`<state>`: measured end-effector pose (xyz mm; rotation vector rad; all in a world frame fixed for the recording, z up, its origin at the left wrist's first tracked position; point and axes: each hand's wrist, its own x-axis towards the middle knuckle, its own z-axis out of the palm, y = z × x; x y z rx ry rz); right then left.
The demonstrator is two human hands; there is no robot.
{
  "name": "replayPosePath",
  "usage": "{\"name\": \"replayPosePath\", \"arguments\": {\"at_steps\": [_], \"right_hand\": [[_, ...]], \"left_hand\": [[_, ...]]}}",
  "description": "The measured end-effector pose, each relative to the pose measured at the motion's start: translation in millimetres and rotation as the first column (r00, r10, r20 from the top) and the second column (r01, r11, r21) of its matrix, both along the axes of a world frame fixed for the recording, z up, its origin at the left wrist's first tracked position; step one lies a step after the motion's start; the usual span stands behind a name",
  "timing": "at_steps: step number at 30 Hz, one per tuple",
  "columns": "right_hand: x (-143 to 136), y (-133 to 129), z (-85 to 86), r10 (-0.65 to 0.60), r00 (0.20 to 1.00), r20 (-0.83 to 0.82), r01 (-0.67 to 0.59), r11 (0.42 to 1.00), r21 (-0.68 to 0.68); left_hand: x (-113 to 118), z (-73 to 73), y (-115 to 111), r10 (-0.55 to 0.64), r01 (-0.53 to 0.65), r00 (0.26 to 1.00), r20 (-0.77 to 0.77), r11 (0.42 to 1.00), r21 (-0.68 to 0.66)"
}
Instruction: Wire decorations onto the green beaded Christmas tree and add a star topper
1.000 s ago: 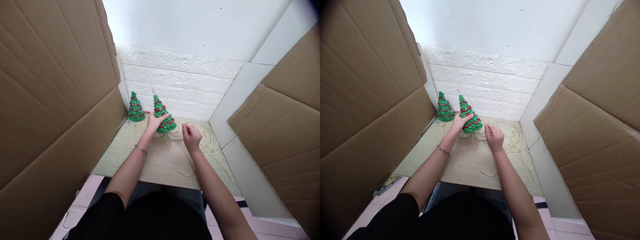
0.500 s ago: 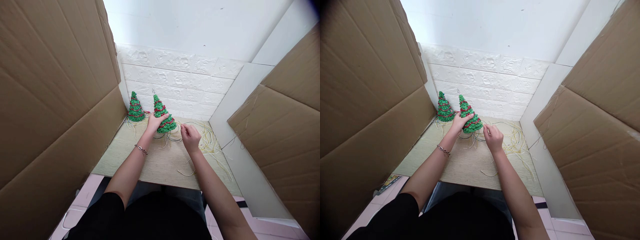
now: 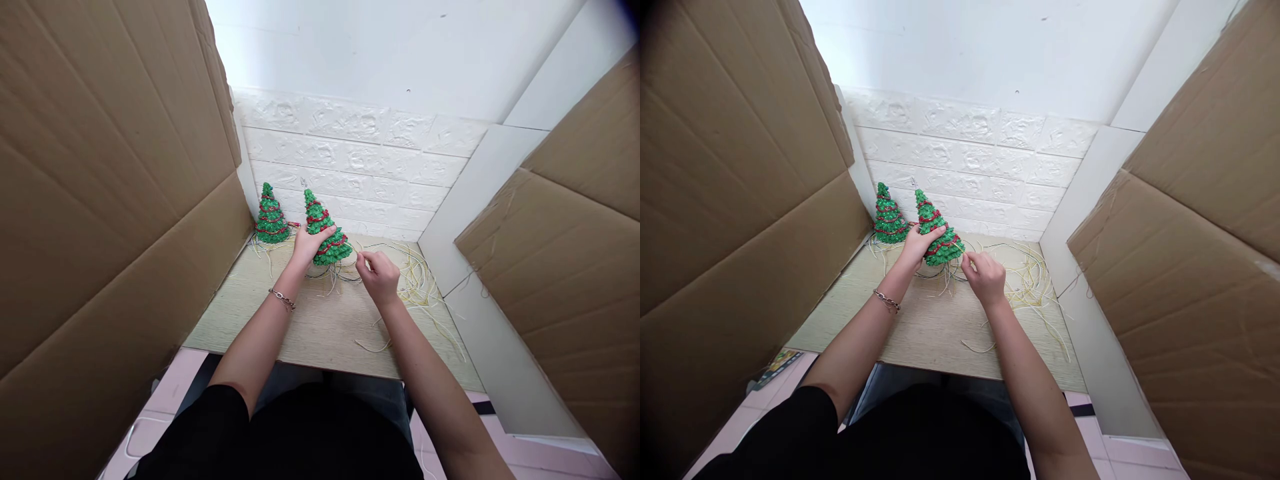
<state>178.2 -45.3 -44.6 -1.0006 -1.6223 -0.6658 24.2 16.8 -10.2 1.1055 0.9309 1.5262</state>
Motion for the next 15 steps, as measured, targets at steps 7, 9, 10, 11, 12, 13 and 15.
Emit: {"name": "replayPosePath", "arguments": {"at_steps": [7, 9, 10, 11, 12, 13, 15], "right_hand": [[0.8, -0.4, 1.5, -0.03, 0.991, 0.13, 0.024, 0.999, 0.041], [-2.0, -1.9, 2.9, -0.026, 0.986, 0.167, 0.011, 0.996, 0.087], [-3.4, -2.6, 3.5, -0.028, 0.983, 0.18, 0.008, 0.994, 0.11], [-4.8, -3.2, 4.0, -0.029, 0.981, 0.189, 0.005, 0.992, 0.124], [-5.9, -3.6, 4.3, -0.027, 0.981, 0.194, 0.002, 0.992, 0.129], [-6.8, -3.9, 4.4, -0.023, 0.981, 0.193, -0.002, 0.992, 0.126], [-7.3, -4.0, 4.2, -0.013, 0.984, 0.176, -0.006, 0.995, 0.105]], "left_hand": [[-0.3, 0.3, -0.4, 0.005, -0.005, 1.0, 0.028, 1.0, -0.006], [-0.3, 0.6, -0.6, 0.004, -0.004, 0.999, 0.043, 1.0, -0.01], [-0.3, 0.8, -0.8, 0.001, 0.0, 0.999, 0.051, 1.0, -0.013], [-0.3, 0.9, -0.9, -0.003, 0.004, 0.998, 0.058, 1.0, -0.013], [-0.4, 1.0, -0.9, -0.009, 0.009, 0.998, 0.063, 1.0, -0.012], [-0.4, 1.0, -0.9, -0.013, 0.013, 0.998, 0.066, 1.0, -0.008], [-0.5, 0.6, -0.4, -0.013, 0.012, 0.998, 0.069, 1.0, 0.003]]}}
